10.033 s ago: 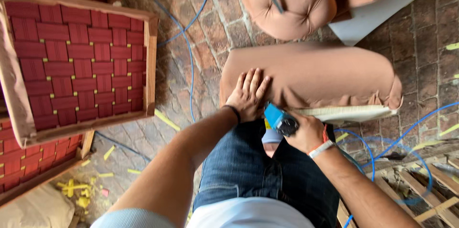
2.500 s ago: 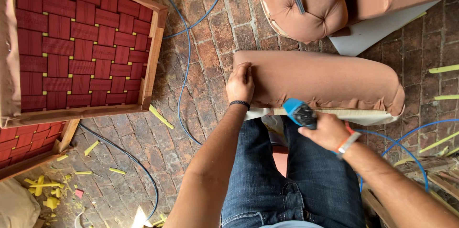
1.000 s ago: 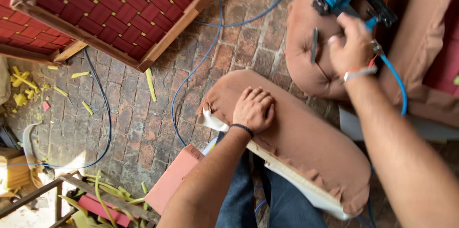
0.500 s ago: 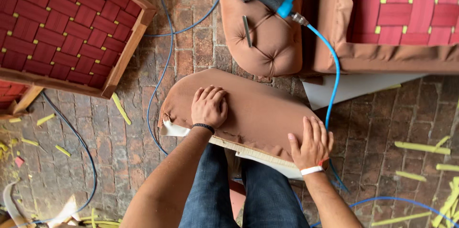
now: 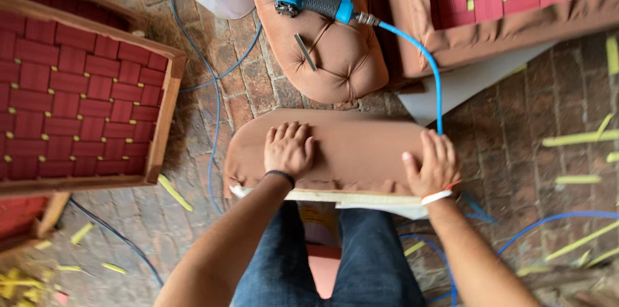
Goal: The person uses a pneumatic staple gun to attach brown fabric to a rectangular cushion. They smooth and fold the fabric edges, then staple along the sides and corners to secure the covering.
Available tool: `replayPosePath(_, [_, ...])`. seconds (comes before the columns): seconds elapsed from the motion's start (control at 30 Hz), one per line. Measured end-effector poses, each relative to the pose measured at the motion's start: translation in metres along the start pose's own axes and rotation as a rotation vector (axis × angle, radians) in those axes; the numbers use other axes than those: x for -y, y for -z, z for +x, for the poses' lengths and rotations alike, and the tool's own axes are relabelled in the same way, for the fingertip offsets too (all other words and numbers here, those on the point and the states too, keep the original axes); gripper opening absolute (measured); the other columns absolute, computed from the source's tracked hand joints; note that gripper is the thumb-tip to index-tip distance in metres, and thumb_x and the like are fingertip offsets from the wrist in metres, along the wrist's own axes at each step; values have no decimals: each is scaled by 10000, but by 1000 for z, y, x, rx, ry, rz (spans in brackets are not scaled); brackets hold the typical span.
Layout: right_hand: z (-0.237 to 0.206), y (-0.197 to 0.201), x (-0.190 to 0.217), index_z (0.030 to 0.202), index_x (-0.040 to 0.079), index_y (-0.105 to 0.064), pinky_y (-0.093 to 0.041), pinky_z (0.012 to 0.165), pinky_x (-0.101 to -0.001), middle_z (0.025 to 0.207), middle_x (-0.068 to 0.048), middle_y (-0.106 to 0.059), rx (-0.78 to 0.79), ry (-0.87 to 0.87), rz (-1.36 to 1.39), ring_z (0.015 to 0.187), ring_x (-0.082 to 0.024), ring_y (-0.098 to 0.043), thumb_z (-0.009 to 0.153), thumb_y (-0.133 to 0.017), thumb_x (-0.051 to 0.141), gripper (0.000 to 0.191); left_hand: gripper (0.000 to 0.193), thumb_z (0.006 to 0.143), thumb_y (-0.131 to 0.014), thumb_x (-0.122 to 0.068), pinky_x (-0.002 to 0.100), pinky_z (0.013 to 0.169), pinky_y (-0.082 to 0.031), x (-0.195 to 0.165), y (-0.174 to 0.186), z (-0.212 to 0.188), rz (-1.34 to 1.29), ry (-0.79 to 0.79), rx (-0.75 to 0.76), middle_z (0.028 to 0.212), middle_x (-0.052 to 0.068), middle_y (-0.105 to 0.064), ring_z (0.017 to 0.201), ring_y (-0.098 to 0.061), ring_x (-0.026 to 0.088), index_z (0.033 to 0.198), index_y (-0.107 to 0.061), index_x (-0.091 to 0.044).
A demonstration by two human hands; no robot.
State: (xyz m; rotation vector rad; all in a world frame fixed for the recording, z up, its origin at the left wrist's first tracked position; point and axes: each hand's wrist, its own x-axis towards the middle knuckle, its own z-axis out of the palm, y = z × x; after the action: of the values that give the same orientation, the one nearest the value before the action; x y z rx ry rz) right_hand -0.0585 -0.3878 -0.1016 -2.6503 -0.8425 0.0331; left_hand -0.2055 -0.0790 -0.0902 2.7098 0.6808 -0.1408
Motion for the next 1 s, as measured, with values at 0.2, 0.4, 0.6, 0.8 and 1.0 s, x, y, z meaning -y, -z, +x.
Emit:
replayPosePath(0.2, [2,-3,-10,1419,26,-609,-411,1190,-512,1462,-177,-604,35,-9,-27,1385,-403,-510,960,-675,391,590,471,996,-475,-401,521,1132,-341,3,-3,8,-42,-78,83,1350,137,-652,1294,-559,333,1342,-636,-125])
replayPosePath(0.4, [3,4,-5,1401,52,-644,-430,1166,-482,1448,-138,-636,11,7,-143,1364,-353,-555,942,-698,385,570,482,980,-476,-399,538,1127,-357,-2,4,7,-59,-80,29,1334,140,-656,1285,-559,347,1312,-657,-100])
replayPosePath(0.6, [-8,-4,-14,1361,61,-664,-440,1134,-460,1405,-117,-658,-44,56,-161,1320,-324,-575,1029,-683,400,475,451,982,-531,-377,489,1102,-399,5,4,-4,-100,-231,-86,1320,151,-677,1273,-581,349,1281,-670,-69])
replayPosePath(0.8, [-12,-13,-25,1340,56,-676,-439,1163,-451,1385,-132,-658,-118,110,-182,1328,-329,-577,1034,-658,404,464,423,965,-586,-365,471,1025,-440,13,3,-9,-87,-363,-133,1240,174,-697,1182,-625,354,1222,-688,-45])
replayPosePath(1.0, [-25,0,-15,1341,45,-655,-421,1133,-488,1444,-163,-644,-156,57,-87,1345,-385,-564,1006,-653,419,502,281,930,-624,-322,445,859,-561,10,14,-29,-361,-242,-110,1078,110,-765,994,-715,322,1142,-746,-184])
